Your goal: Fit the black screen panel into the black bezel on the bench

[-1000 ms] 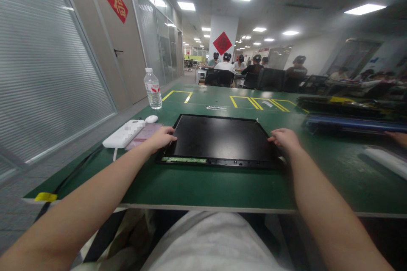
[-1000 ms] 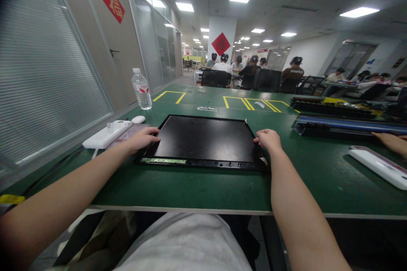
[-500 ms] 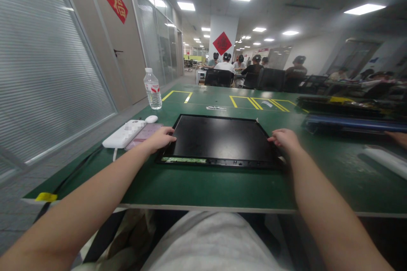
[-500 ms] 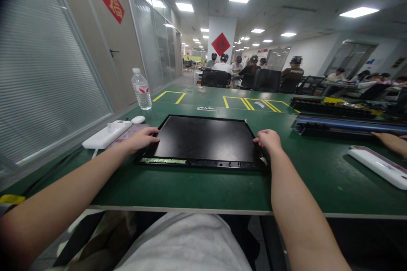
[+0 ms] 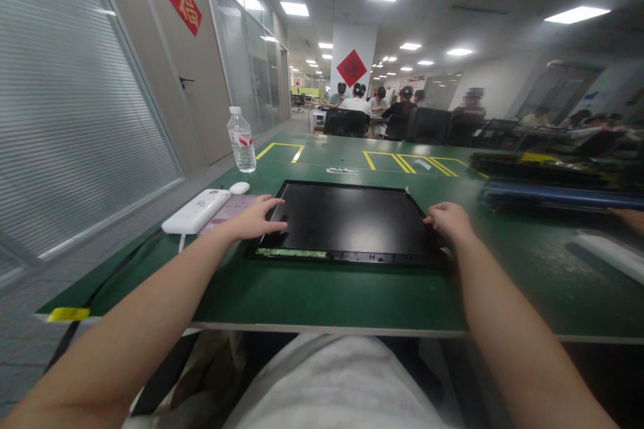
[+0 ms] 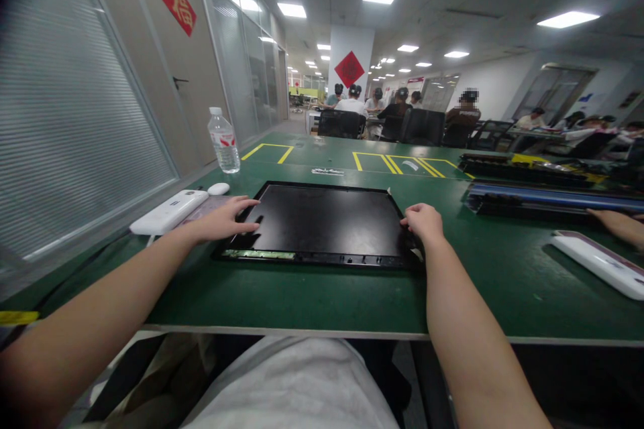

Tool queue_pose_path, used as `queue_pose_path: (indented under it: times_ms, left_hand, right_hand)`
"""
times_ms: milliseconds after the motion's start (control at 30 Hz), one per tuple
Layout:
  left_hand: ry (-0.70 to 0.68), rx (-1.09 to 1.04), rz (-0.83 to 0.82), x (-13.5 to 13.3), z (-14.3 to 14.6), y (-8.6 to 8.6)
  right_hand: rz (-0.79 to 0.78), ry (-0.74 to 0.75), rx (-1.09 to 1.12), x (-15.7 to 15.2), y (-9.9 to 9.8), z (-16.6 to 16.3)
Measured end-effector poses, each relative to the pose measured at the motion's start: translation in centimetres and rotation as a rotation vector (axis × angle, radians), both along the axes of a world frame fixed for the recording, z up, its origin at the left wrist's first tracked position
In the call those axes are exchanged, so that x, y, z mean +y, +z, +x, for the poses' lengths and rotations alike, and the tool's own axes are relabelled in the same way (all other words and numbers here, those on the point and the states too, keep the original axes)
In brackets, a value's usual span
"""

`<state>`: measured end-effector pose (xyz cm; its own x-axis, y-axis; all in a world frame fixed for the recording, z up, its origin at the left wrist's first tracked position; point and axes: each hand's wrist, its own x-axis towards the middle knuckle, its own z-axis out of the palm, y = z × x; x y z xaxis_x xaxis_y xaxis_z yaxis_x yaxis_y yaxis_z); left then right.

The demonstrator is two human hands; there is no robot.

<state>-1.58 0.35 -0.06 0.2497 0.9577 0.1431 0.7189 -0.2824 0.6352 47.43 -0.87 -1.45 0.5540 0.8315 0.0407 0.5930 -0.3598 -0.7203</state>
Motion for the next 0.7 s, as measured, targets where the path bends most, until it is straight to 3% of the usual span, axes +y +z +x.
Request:
queue_pose_path:
  times_ms: [167, 333, 433, 700]
  left_hand:
    - [-0.184, 0.168, 0.035, -0.5, -0.8, 1.0]
    - [-0.261, 0.138, -0.052, -1.1, -1.3, 2.2]
    - [-0.29, 0.137, -0.076, -1.2, -1.9, 2.5]
    - [-0.385, 0.172, -0.041, -0.5, -2.4, 1.9]
  right_hand:
    - [0.041, 0.033, -0.133, -0.2, 0.5, -0.6]
    - [0.145, 0.283, -0.127, 0.0, 0.2, -1.5]
    - [0.079, 0.401, -0.074, 0.0, 0.0, -1.9]
    - [-0.06, 0.432, -0.169, -0.6, 0.8, -2.8]
